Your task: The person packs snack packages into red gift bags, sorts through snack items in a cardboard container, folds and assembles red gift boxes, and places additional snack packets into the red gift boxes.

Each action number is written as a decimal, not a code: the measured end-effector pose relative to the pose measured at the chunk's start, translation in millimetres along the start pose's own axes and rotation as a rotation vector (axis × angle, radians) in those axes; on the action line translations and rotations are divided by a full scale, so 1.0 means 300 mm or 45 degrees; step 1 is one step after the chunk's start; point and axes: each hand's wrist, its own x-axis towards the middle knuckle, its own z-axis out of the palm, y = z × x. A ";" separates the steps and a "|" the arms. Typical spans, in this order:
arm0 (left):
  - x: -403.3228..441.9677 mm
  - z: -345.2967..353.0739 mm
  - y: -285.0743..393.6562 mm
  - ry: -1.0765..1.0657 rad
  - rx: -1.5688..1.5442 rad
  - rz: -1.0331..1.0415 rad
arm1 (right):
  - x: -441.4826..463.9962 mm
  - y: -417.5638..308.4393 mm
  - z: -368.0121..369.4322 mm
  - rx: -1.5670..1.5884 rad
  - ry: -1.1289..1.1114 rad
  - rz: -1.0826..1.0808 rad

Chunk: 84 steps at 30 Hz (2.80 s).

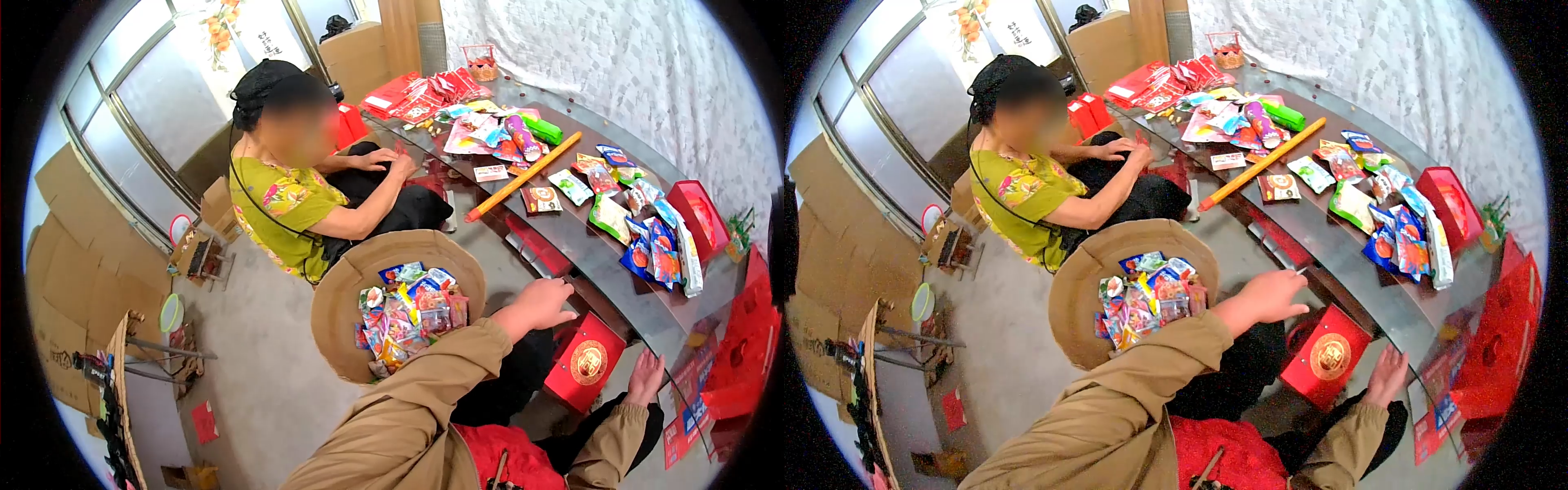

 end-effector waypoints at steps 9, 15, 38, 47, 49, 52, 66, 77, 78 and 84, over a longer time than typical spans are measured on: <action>-0.001 -0.008 -0.009 -0.024 -0.011 -0.002 | -0.077 -0.018 0.036 0.008 -0.100 -0.006; 0.002 -0.015 0.001 -0.048 0.000 -0.006 | -0.107 -0.006 0.052 -0.010 -0.037 -0.061; 0.041 0.051 -0.063 -0.035 0.142 0.061 | -0.137 0.042 0.093 -0.199 0.057 -0.112; 0.034 0.026 -0.035 0.038 0.132 0.055 | -0.177 0.032 0.134 -0.248 0.028 -0.073; 0.038 0.024 -0.041 0.026 0.145 0.047 | -0.201 0.020 0.151 -0.205 -0.010 -0.072; 0.039 0.032 -0.053 -0.003 0.153 0.055 | -0.208 0.032 0.145 -0.175 -0.024 -0.065; 0.011 0.012 -0.034 -0.011 0.137 -0.010 | -0.164 0.052 0.105 -0.193 -0.047 -0.066; 0.008 0.009 -0.019 -0.016 0.163 -0.013 | -0.121 0.080 0.084 -0.192 -0.080 -0.101; 0.007 0.012 -0.024 -0.009 0.158 -0.008 | -0.136 0.073 0.093 -0.167 -0.069 -0.092; 0.017 0.026 -0.037 -0.012 0.146 -0.003 | -0.118 0.084 0.070 -0.210 -0.074 -0.094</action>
